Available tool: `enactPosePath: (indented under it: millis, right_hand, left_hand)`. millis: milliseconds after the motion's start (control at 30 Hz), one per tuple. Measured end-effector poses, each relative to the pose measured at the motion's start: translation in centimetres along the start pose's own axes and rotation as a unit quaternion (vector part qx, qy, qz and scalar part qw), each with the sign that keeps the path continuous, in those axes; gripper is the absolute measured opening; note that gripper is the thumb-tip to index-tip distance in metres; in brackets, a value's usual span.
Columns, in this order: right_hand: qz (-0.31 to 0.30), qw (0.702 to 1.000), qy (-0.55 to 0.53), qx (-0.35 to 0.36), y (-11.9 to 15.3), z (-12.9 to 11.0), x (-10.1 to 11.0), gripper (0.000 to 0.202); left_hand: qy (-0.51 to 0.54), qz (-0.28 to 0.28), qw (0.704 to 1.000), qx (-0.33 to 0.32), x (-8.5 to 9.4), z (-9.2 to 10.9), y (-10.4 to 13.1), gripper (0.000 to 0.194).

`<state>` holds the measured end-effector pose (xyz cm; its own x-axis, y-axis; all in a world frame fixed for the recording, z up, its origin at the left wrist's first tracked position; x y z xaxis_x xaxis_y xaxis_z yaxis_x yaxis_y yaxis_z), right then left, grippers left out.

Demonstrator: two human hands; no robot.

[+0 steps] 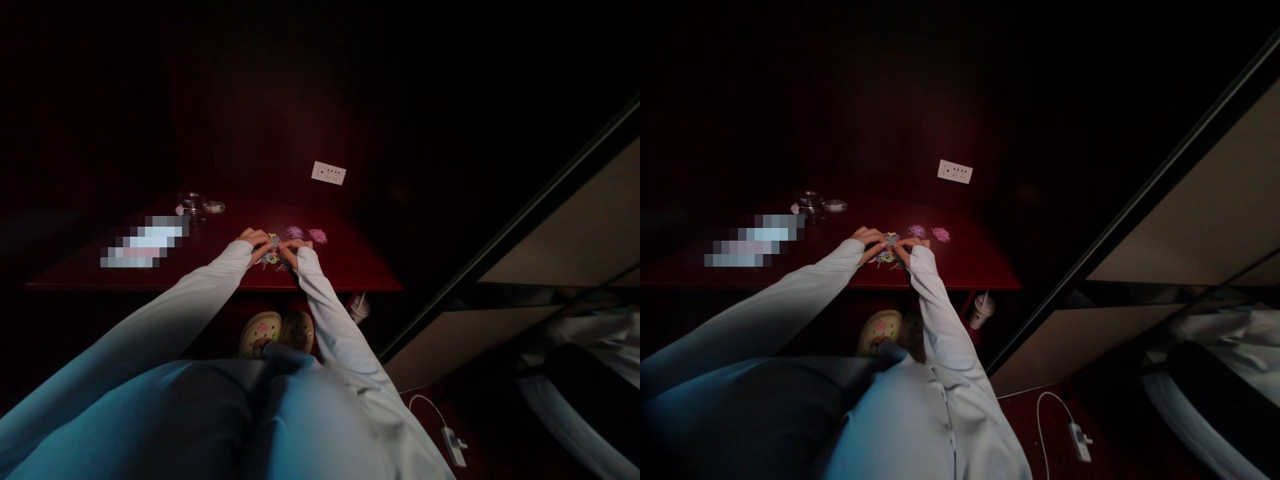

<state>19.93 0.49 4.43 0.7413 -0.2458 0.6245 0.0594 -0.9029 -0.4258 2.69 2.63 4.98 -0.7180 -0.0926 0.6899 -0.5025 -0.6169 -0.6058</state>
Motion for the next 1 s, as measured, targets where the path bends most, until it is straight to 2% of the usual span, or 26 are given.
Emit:
enactPosePath:
  millis: [233,467,700,1000]
  right_hand:
    - [-0.007,1.000,-0.010,0.011,0.0,0.0,0.1,0.041]
    - [0.000,1.000,-0.013,0.014,-0.4,0.6,0.0,0.035]
    - [0.001,1.000,-0.020,0.015,-0.5,0.7,0.0,0.029]
    - [0.004,1.000,-0.025,0.014,-0.4,0.3,0.3,0.039]
  left_hand:
    - [0.000,0.003,1.000,-0.002,0.3,0.6,0.1,0.039]
    - [-0.006,0.008,1.000,0.012,-0.3,-0.6,-0.4,0.039]
    - [-0.012,0.003,1.000,0.007,0.4,1.0,0.0,0.039]
    - [-0.022,0.008,1.000,0.006,0.2,0.3,-0.1,0.035]
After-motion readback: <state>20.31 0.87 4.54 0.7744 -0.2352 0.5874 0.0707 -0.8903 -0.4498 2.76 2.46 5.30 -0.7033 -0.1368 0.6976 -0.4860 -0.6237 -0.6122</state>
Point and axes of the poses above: each hand's wrist, its own y-axis away from the middle knuckle, its own x-axis out of the back of the hand, z = x × y, the point moved 7 cm from there along -y, towards the middle knuckle, and after that the axes turned 2 degrees about -z, right-handed, at the moved point
